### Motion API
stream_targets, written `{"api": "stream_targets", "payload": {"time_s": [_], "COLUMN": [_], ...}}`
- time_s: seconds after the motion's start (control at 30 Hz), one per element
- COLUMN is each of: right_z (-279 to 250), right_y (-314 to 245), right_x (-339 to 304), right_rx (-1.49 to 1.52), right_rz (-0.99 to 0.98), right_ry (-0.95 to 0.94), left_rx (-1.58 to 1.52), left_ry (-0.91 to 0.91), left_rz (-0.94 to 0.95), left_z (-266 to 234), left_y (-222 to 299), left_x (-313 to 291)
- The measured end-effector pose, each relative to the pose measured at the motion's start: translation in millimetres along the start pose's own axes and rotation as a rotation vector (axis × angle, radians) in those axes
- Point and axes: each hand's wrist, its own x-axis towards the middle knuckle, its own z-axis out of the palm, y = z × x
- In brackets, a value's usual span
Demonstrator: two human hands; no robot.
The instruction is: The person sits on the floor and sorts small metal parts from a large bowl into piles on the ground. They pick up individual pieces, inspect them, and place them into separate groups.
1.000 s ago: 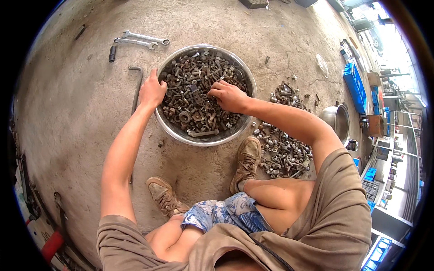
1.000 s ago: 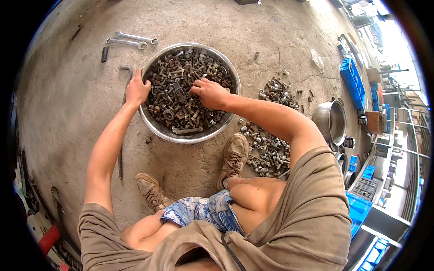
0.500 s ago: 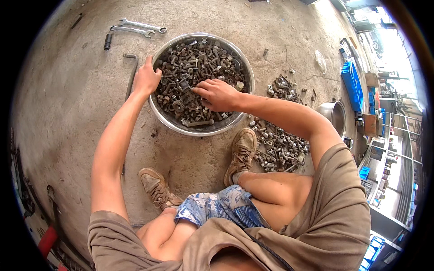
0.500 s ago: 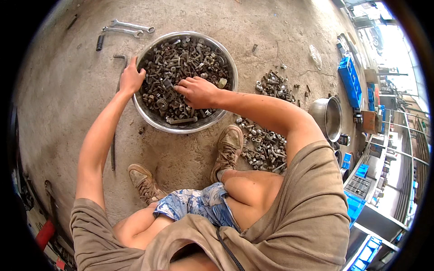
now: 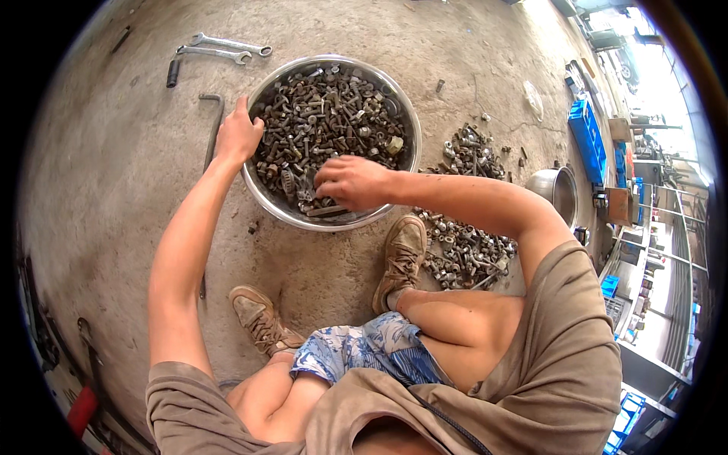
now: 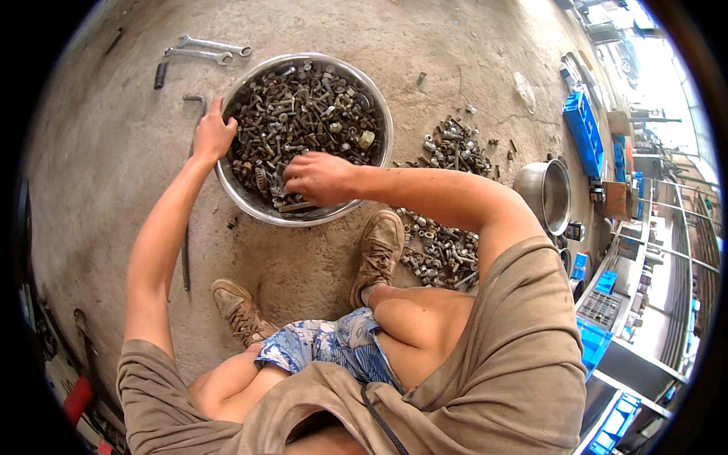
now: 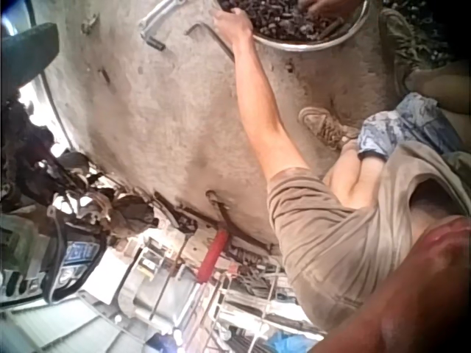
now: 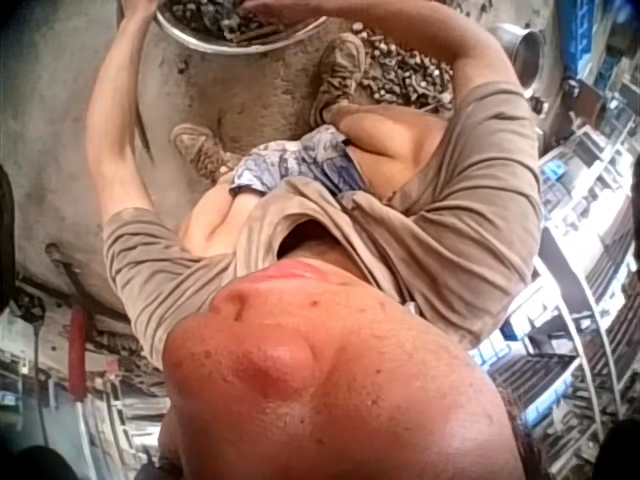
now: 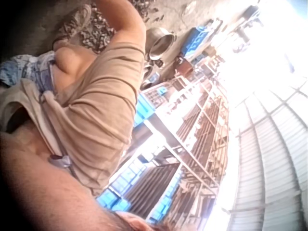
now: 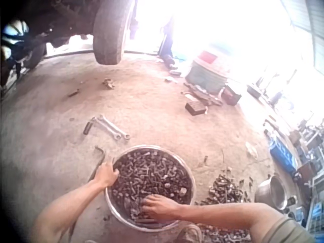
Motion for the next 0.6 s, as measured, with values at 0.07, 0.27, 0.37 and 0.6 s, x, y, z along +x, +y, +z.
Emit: {"api": "stream_targets", "payload": {"time_s": [0.07, 0.27, 0.37, 0.6], "right_z": [-4.2, -3.3, -1.7, -8.9], "right_y": [10.7, 21.5, 23.9, 18.6], "right_x": [-0.3, -2.1, -0.4, 29.9], "right_rx": [-0.052, -0.256, -0.282, -0.075], "right_rz": [0.068, 0.191, 0.225, 0.276], "right_ry": [0.052, 0.061, 0.006, -0.116], "left_rx": [-0.030, -0.059, -0.040, -0.030], "left_ry": [0.015, 0.038, 0.021, 0.010], "left_rz": [0.023, 0.022, -0.001, -0.020], "left_z": [2.8, 11.0, 11.5, 4.9], "left_y": [-2.6, -12.3, -8.4, -6.3], "left_x": [2.2, 8.8, 8.2, 4.8]}}
